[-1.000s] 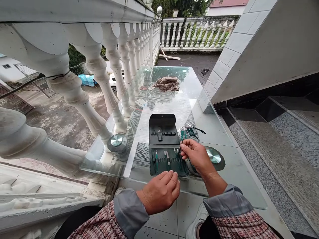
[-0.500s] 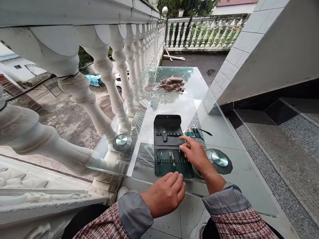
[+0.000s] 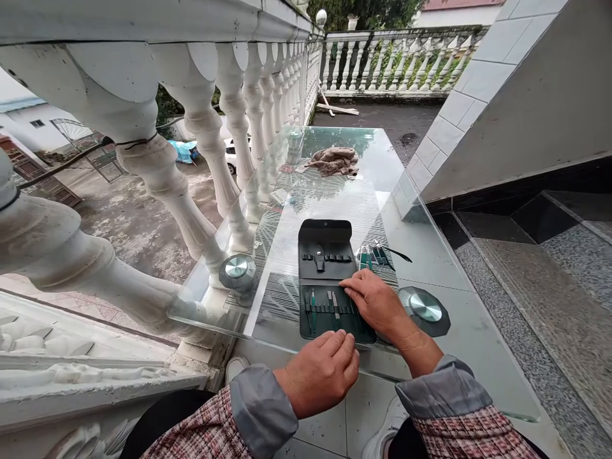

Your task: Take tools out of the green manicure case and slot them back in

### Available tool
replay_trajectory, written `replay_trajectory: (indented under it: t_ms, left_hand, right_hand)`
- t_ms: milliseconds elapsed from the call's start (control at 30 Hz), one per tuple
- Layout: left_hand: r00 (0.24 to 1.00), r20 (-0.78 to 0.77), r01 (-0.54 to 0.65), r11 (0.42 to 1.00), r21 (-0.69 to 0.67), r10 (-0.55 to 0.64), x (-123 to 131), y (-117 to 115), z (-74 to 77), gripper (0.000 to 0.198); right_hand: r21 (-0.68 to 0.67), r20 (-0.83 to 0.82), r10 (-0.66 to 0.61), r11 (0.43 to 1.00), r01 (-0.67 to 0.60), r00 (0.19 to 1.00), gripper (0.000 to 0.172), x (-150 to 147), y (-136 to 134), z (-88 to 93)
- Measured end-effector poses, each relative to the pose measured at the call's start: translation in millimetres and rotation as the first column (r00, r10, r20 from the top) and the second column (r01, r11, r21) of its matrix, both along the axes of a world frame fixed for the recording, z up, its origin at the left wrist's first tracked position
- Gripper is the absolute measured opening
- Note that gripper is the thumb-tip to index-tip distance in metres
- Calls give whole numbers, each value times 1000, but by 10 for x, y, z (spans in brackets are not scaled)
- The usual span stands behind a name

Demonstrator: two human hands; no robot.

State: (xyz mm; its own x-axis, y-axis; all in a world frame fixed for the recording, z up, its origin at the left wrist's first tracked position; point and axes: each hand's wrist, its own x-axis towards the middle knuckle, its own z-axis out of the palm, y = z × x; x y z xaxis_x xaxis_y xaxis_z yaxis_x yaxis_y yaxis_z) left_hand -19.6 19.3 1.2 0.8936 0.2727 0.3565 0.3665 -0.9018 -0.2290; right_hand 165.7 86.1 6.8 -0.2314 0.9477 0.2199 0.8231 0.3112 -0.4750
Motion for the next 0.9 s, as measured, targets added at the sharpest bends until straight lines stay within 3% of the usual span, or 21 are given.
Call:
replay_trajectory:
  t_ms: [200, 400, 633, 733, 800, 900]
  left_hand:
    - [1000, 8, -12, 1000, 5, 12, 13, -14, 1, 23]
    - [999, -24, -23, 1000, -1, 23, 31, -23, 18, 21]
    - [999, -15, -36, 999, -2, 36, 66, -28, 61, 19]
    - [999, 1, -38, 999, 13, 38, 72, -28, 60, 19]
    - [999, 9, -38, 999, 27, 38, 69, -30, 56, 19]
    - [999, -5, -34, 999, 39, 34, 58, -27, 49, 20]
  right_hand:
    - [13, 2, 11, 1000, -11, 1000, 31, 21, -44, 3]
    - [84, -72, -65, 994, 71, 995, 33, 69, -78, 38]
    - [14, 72, -34, 999, 34, 997, 36, -39, -137, 30]
    - [39, -35, -37, 998, 39, 999, 35, 8, -125, 65]
    - [86, -139, -81, 992, 94, 987, 32, 110, -118, 110]
    - [93, -223, -252, 956, 278, 942, 27, 324, -140, 174]
